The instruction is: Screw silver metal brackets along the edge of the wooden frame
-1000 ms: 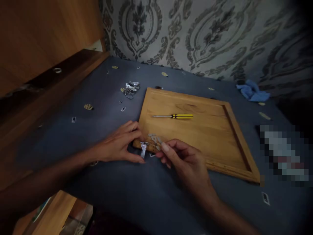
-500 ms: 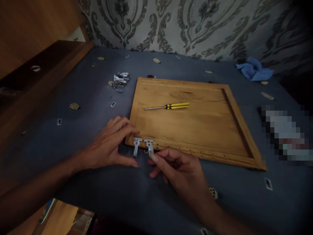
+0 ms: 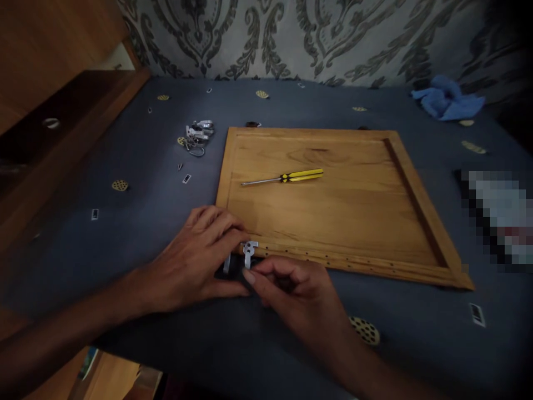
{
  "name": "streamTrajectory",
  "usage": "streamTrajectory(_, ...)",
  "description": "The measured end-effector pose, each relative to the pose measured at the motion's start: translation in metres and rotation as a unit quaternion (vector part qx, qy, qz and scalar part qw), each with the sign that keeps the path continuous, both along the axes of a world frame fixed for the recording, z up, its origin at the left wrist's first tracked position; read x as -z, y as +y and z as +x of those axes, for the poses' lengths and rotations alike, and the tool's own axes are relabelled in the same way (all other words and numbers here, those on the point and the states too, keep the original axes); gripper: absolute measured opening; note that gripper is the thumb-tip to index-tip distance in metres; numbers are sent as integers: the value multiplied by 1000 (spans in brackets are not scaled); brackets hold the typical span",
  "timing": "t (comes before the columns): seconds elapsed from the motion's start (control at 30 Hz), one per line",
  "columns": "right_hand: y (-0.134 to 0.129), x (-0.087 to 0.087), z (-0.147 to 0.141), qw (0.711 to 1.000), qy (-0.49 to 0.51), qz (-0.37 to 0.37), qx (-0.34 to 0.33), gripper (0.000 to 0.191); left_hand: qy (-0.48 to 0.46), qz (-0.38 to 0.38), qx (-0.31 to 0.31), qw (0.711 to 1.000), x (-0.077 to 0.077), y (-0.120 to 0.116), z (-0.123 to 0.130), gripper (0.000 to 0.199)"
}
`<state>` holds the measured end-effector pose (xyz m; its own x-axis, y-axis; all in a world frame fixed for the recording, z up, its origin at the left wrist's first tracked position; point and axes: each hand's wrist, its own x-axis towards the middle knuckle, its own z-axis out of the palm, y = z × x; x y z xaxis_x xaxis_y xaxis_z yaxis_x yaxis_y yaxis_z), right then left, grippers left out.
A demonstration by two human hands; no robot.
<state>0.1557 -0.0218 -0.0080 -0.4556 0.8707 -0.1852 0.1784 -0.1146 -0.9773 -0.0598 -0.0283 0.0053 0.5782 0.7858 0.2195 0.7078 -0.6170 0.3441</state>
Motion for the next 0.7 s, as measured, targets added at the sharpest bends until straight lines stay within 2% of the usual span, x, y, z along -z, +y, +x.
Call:
streamTrajectory(0.2,1,1,1,999,-17,34,-6,28,-32,5,-37,999,7,-2,2,37)
streamTrajectory(0.33,-1,1,6,997,-32,67,-24,25,-34,-11,-35,999,6,-2,2,33)
streamTrajectory(0.4,-2,1,12,990,-49,130,-34,21,-31,-21,-37,999,5,-2,2,34)
streamTrajectory(0.47,-3,3,21,955,-91,277,-44,23,-31,-29,-42,998,4,-2,2,36)
streamTrajectory(0.57,-1,8,33,865,-151,476,-55,30,-37,-44,-47,997,5,-3,2,40)
streamTrajectory(0.7,4,14,40,802,-182,565,-67,25,-62,-49,-56,995,7,-6,3,37)
